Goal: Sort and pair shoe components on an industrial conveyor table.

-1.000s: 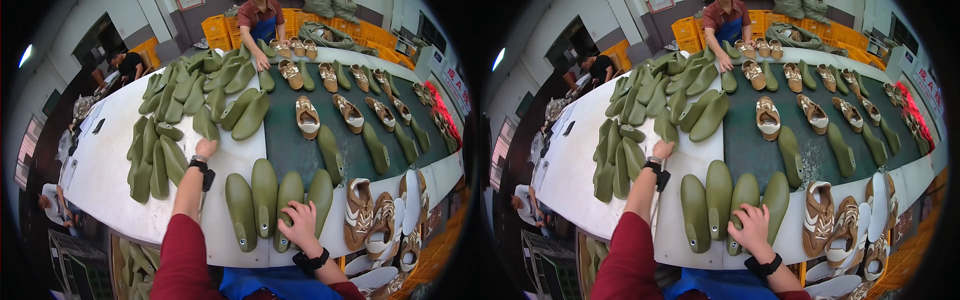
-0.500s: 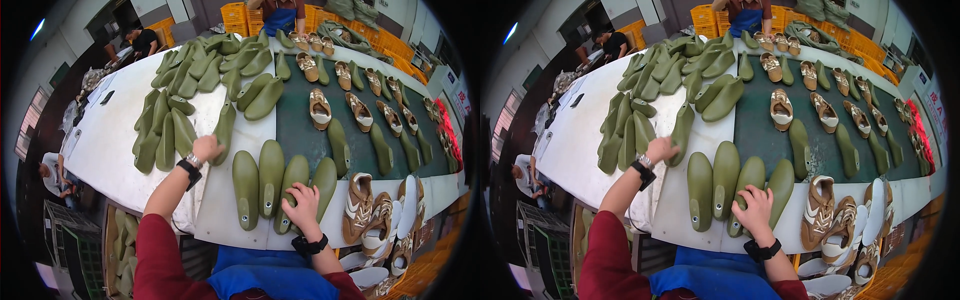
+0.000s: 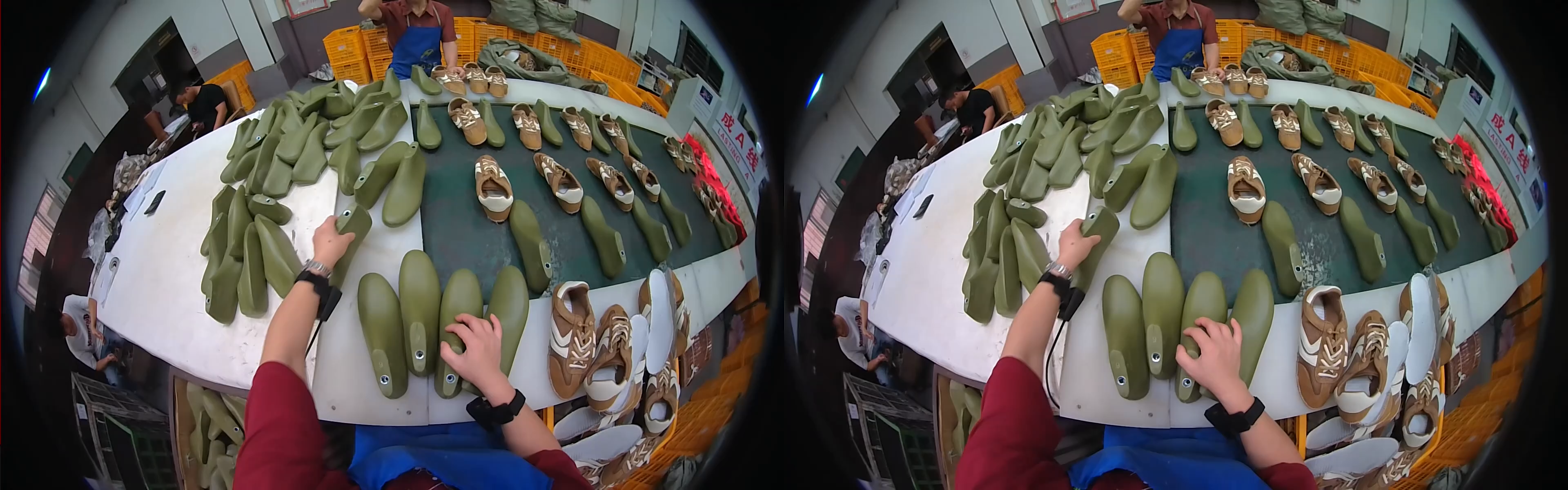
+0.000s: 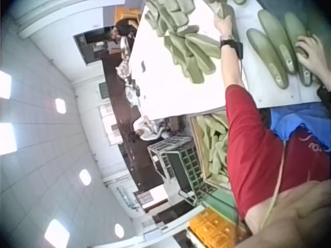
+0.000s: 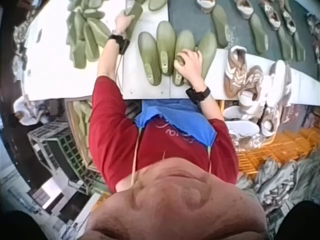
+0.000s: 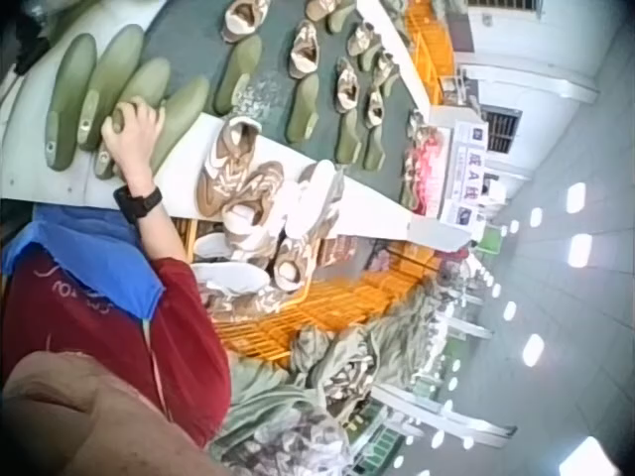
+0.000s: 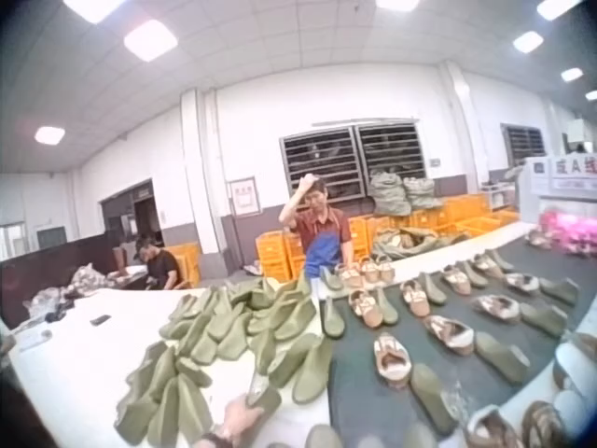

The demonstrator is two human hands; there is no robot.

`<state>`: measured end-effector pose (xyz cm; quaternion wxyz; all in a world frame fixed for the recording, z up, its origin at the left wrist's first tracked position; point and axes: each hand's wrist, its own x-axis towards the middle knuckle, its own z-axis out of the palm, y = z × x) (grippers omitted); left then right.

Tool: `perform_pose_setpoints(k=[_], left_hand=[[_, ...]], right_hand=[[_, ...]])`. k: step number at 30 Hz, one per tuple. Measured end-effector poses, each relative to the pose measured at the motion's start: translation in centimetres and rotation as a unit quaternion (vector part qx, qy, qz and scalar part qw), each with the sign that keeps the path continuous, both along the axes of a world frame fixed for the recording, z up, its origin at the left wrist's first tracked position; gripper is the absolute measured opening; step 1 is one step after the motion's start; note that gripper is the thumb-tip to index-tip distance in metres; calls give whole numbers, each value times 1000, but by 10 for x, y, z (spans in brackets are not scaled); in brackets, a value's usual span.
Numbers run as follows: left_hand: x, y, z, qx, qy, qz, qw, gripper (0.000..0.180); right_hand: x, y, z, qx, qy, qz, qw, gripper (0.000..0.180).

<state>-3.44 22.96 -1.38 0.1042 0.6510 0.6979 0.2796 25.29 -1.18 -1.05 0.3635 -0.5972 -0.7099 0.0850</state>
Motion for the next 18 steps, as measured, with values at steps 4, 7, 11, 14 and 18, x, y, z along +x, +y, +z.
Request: perform_pose_setpoints(k=[4, 7, 11, 14, 18], left_hand=[[-26, -81, 68, 90, -92, -52, 990, 45], [-37, -148, 114, 54, -72, -166, 982, 40], [-58, -203, 108, 101, 141, -385, 907, 30], [-58, -231, 68, 58, 193, -457, 866, 16], [-53, -239, 41, 37, 126, -436, 890, 18]], right_hand=[[-4, 3, 0, 10, 5, 8, 1000, 23], [-3, 3, -3, 13, 2, 1, 1000, 23], [-4, 1, -2, 5, -3, 6, 1000, 22], [-4, 1, -4, -6, -7, 7, 1000, 22], [-6, 0, -3, -14, -16, 12, 1000, 22]])
